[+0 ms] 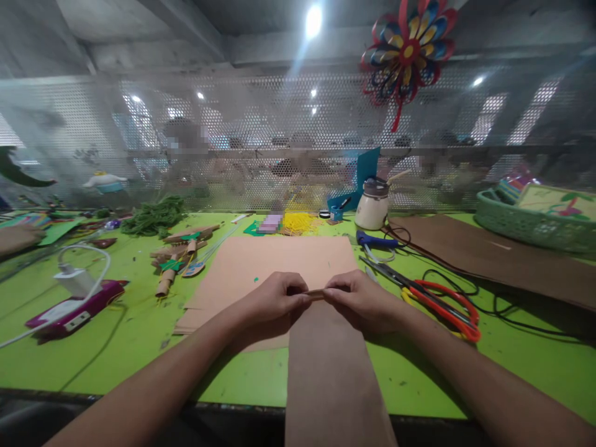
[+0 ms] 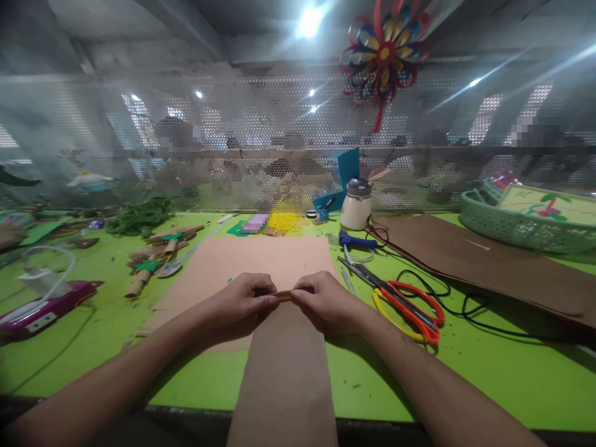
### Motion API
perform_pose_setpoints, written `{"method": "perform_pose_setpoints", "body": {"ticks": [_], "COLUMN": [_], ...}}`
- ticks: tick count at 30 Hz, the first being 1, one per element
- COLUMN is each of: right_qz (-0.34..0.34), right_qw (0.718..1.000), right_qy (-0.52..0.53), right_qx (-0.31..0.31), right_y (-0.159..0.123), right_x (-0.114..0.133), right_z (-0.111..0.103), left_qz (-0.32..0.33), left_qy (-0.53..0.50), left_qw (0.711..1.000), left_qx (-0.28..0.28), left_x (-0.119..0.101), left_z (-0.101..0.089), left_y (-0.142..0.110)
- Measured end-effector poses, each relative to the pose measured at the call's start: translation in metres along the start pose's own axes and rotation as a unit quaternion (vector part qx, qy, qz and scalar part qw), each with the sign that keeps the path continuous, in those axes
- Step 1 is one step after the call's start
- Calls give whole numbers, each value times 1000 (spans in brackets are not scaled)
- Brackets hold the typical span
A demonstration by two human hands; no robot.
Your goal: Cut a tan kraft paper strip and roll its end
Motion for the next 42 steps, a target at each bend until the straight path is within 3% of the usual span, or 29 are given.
{"method": "perform_pose_setpoints", "body": {"ticks": [17,35,42], "right_qz": [-23,-27,-30], "right_qw": [999,999,999], "right_qy": [-22,-28,-27], "right_qx": [-32,-30,-31], "right_y": [3,3,3], "right_x": [0,1,-1], "right_z": [0,1,1], "left_qz": [55,62,73], "left_qy": [138,141,148], "left_qw": [988,988,985], "left_qx": [-49,-24,-47], "left_x": [-13,-13,-13], "left_z": [-7,-5,-7], "left_y": [-3,-1,-2]}}
Point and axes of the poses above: each hand's wrist, its own y-axis towards the middle knuckle, its own z-axis out of the palm, x = y × z, the point moved 9 cm from there along y, towards the middle knuckle, and after that the axes turned 14 degrees about y, right-handed, at the moved point
